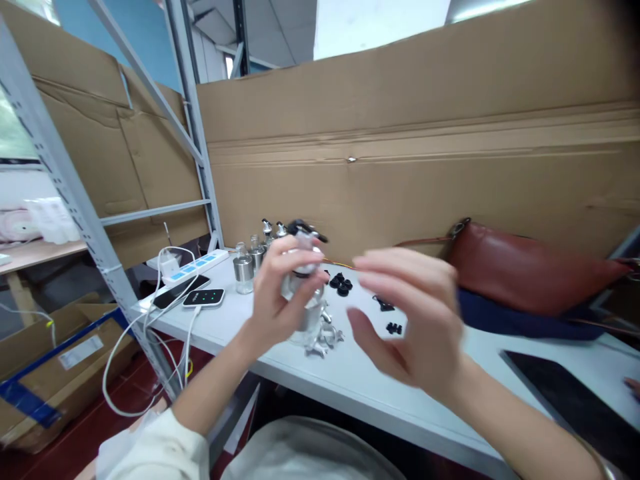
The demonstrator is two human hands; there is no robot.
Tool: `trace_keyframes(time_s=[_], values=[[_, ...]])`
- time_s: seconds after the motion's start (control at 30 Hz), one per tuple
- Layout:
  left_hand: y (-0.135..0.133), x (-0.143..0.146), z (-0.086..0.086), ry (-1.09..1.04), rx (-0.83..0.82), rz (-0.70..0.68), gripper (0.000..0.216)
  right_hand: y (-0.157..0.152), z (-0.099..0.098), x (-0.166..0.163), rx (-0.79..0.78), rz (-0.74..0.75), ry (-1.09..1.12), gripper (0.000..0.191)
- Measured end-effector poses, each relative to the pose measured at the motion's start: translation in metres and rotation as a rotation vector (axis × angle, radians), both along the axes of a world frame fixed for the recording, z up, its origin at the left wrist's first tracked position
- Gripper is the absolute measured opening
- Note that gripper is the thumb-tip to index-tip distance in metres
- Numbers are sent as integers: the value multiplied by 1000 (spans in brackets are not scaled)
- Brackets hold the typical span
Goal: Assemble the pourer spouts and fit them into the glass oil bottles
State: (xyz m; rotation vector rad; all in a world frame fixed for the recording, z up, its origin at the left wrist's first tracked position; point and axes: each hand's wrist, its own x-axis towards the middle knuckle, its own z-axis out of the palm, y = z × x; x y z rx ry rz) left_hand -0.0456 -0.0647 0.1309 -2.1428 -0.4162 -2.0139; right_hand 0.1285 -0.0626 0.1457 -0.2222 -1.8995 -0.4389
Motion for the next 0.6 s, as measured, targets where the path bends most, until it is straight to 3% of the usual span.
trace_keyframes(time_s=[0.13,0.23,0.33,0.43,0.6], values=[[17,-43,10,-127,-34,25,31,43,14,-46,-172,7,-199,24],[41,-71,7,-228,-139,66,26,82,9,-78,-376,-74,-395,33],[71,-92,-7,-337,-261,94,30,115,-9,-99,-431,-159,-504,61],[100,-103,-27,-361,-366,152,31,137,-29,-111,-502,-154,-536,84],[131,-108,-58,-255,-473,336,27,153,-52,-115,-590,-99,-452,88]])
